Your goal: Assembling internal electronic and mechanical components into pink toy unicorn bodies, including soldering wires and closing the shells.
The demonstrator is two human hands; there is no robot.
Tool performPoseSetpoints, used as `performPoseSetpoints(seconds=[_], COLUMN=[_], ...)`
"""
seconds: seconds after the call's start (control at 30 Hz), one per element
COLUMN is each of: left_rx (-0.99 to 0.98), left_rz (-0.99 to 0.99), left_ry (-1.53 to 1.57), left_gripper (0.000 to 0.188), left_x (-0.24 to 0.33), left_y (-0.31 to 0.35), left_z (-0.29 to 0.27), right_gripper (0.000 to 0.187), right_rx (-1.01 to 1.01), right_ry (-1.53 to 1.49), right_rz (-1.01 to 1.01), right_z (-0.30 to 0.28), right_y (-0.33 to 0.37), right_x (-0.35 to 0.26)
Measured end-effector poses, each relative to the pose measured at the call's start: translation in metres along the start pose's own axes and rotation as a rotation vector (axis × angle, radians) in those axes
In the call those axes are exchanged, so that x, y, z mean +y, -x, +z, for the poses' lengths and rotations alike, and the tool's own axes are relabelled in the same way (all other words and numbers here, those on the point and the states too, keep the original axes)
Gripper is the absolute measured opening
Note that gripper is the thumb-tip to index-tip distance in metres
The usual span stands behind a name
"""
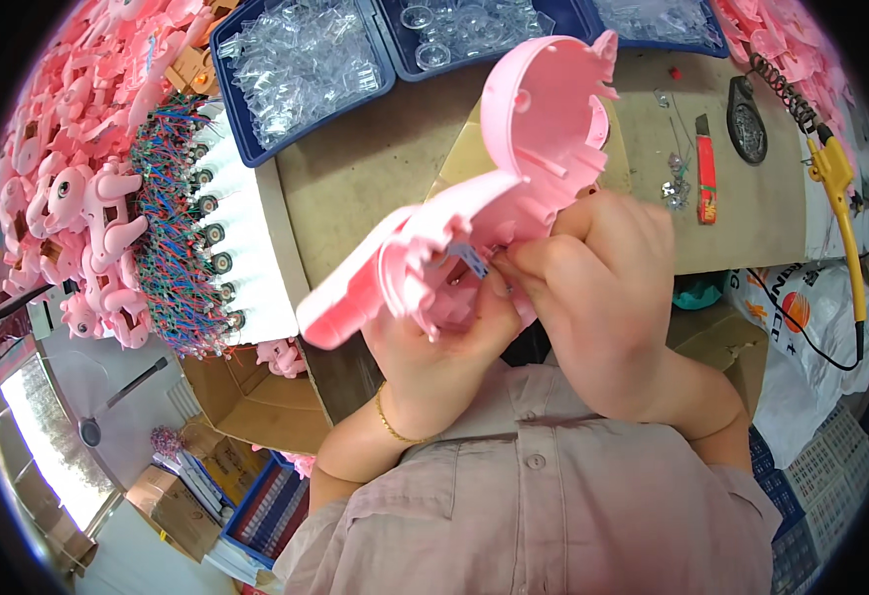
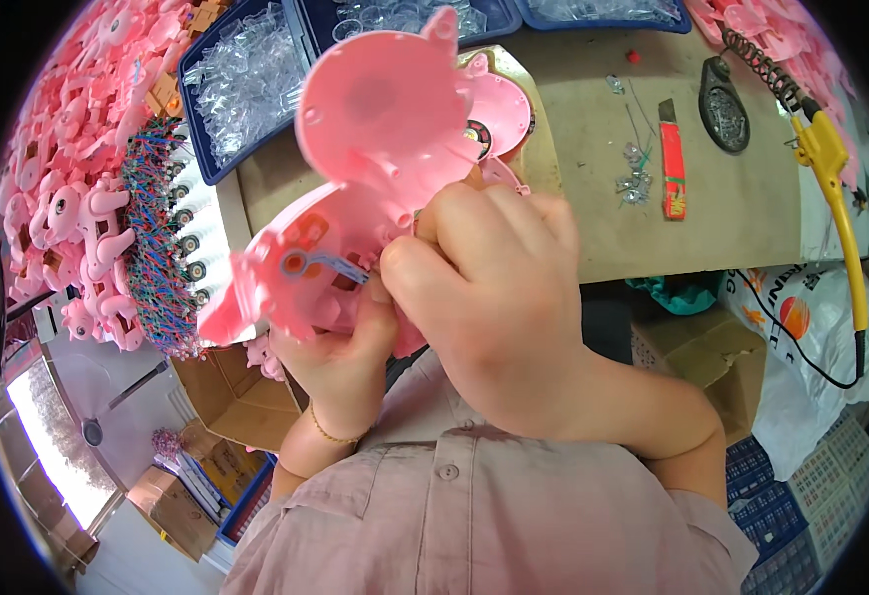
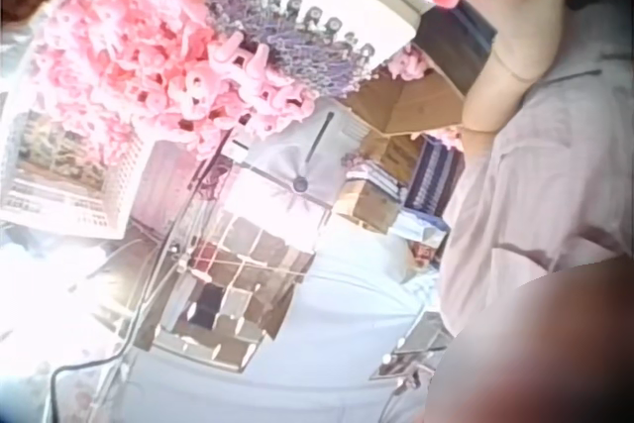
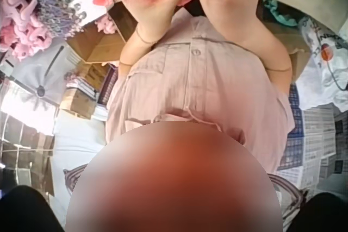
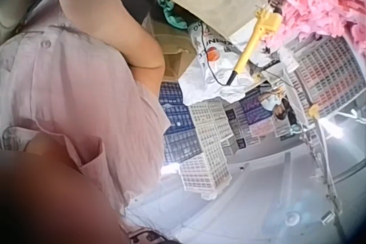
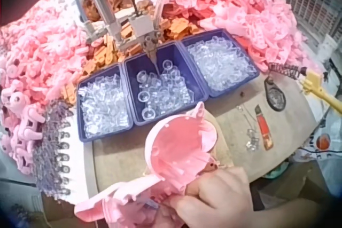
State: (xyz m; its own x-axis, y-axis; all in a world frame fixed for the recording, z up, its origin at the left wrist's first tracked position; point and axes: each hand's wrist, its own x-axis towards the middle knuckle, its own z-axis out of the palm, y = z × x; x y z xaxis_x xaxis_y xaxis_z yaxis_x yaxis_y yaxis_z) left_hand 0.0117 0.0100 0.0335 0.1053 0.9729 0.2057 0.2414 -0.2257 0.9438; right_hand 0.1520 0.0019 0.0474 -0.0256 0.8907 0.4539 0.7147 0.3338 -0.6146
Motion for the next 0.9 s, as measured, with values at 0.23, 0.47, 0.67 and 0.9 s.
performPoseSetpoints(seconds=[0.23, 0.47, 0.67, 0.9], left_rx=[-0.441, -0.375, 0.201, -0.145], left_rz=[-0.071, 0.740, 1.066, 0.629], left_ry=[-0.161, -0.828, -0.697, -0.563], left_gripper=[0.044, 0.023, 0.027, 0.035], left_x=[0.006, 0.055, 0.010, -0.040], left_y=[-0.033, -0.066, -0.048, -0.010], left_z=[-0.038, -0.016, -0.014, -0.015], right_gripper=[0.011, 0.030, 0.037, 0.057], right_rx=[-0.070, -0.987, -0.990, -1.137], right_ry=[-0.211, -0.423, -0.303, -0.464], right_rz=[0.162, 0.103, 0.028, 0.641], right_z=[-0.043, -0.086, -0.052, -0.052], right_y=[-0.017, -0.097, -0.096, -0.103], right_x=[0.017, 0.031, 0.017, 0.015])
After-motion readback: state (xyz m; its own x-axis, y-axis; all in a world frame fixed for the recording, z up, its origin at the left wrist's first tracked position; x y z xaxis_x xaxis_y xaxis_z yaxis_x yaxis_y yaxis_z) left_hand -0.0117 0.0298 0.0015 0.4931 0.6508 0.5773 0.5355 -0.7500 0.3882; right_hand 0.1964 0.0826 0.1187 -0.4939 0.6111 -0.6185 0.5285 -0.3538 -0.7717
